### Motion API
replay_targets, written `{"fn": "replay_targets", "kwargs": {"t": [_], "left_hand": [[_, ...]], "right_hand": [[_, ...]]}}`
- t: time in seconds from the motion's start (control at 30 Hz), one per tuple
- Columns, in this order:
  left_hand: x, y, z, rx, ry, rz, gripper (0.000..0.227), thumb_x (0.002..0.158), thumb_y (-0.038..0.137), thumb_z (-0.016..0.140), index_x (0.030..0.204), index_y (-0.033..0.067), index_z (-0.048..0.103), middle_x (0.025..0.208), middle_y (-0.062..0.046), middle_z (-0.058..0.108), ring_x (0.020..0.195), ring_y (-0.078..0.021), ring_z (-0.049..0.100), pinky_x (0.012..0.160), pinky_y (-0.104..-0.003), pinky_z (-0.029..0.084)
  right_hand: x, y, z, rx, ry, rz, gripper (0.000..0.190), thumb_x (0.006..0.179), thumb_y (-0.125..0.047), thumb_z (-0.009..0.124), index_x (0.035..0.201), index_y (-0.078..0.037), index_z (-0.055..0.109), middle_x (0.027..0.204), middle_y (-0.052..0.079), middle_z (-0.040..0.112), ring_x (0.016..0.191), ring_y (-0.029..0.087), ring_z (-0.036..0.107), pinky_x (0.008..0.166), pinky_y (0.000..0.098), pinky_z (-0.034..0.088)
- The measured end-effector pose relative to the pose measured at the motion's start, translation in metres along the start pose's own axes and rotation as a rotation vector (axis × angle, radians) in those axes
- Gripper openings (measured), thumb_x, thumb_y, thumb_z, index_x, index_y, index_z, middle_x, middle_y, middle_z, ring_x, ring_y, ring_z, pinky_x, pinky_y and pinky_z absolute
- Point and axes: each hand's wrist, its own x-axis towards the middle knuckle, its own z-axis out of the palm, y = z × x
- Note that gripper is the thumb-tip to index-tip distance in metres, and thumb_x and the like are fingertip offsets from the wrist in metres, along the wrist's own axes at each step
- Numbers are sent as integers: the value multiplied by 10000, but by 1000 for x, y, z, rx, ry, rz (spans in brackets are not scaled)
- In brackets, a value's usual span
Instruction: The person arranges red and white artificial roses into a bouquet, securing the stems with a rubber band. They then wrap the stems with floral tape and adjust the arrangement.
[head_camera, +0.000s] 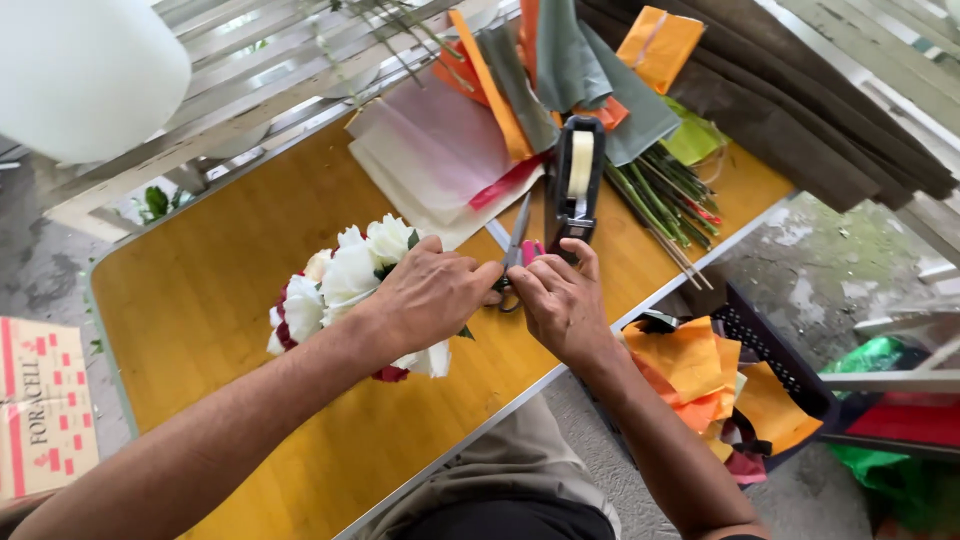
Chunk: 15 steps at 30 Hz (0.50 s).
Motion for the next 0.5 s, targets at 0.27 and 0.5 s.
{"fn": "replay_targets", "kwargs": {"t": [0.27,0.5], "left_hand": [[18,-6,17,12,-9,-25,245,1038,230,488,816,202,587,684,13,614,642,-211,662,698,-385,365],[7,-22,10,10,74,-46,246,975,186,483,741,159,551,648,-68,619,623,-294,680,693,-404,417]], "right_hand": [[-14,1,-16,86,3,162,292,976,-298,716,1191,-101,733,981,82,732,1119,262,687,1170,612,272],[-48,36,9,163,266,707,458,1073,-245,595,1421,50,548,1186,267,636,1120,442,650,987,541,500]]}}
